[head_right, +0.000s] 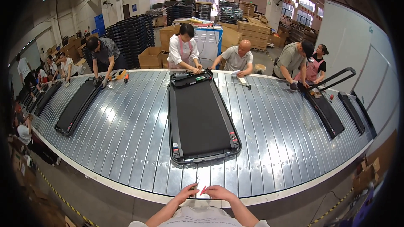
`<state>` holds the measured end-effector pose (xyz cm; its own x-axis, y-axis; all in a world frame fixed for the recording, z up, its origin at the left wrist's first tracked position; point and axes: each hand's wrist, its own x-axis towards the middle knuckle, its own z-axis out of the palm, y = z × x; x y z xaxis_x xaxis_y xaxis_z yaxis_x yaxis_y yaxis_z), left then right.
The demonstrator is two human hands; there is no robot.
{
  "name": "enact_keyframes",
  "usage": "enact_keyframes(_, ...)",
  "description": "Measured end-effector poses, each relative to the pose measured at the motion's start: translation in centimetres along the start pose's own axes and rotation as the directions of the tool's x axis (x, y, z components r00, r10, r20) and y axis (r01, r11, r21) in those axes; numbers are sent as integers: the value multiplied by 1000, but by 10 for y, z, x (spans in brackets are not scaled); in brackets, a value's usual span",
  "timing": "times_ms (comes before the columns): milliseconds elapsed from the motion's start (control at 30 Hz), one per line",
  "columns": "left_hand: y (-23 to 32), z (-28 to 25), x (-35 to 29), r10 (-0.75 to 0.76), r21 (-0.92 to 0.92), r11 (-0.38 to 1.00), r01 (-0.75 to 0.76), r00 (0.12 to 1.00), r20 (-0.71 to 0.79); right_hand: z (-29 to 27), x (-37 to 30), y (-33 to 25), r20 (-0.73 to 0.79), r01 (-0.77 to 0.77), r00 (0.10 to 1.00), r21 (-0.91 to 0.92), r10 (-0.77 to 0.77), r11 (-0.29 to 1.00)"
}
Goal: The recorder is assembling various components of treadmills on a factory production line, using tools like a screwdriver and pliers.
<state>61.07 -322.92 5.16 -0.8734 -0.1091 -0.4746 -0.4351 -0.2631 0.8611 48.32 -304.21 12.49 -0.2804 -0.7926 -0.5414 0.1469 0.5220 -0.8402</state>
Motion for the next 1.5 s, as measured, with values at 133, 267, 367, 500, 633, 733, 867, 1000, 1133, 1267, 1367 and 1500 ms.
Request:
enact_keyframes(133, -10, -1, -5, -59, -106, 993, 57, 998, -18, -16, -14, 12, -64, 44, 998, 242, -29, 969)
enact_keyframes(267, -24, 22, -4, 11, -145, 989, -25, 995, -95, -26, -30, 30, -105, 41, 994, 249, -15, 968)
enact_keyframes(367, -22, 51, -12, 24, -54, 998, -29, 996, -89, -23, -43, 50, -89, 56, 995, 201, -38, 978)
enact_keyframes(500, -8, 83, -21, -76, 70, 995, 75, 997, 7, -13, -66, 35, -54, -112, 992, 47, 114, 993)
enact_keyframes(633, -16, 106, -22, -86, 104, 991, 79, 995, 58, -16, -51, 79, 46, 65, 997, -20, -64, 998)
enact_keyframes(733, -21, 112, -20, -88, 66, 995, 81, 990, 108, -24, -52, 94, 71, 86, 994, -31, -83, 996)
enact_keyframes(867, -20, 114, -21, -24, 182, 983, 12, 998, 65, -23, -60, 97, 66, 76, 995, -8, -75, 997)
enact_keyframes(1000, -28, 111, -11, 87, 159, 983, -94, 995, 51, -16, -60, 91, -14, 88, 996, 75, -88, 993)
enact_keyframes(1133, -19, 96, -5, 21, -14, 1000, -22, 999, -38, -11, -75, 81, -104, -2, 995, 17, 4, 1000)
enact_keyframes(1267, -9, 42, 8, -22, -303, 953, -13, 994, -110, -9, -79, 90, -206, -44, 973, 275, 104, 960)
enact_keyframes(1367, 1, -2, 17, 29, -393, 917, -71, 993, -112, -20, -71, 81, -233, -26, 963, 414, 134, 910)
enact_keyframes(1500, 10, -32, 30, 49, -476, 872, -115, 988, -150, -26, -39, 66, -334, 52, 932, 500, 138, 864)
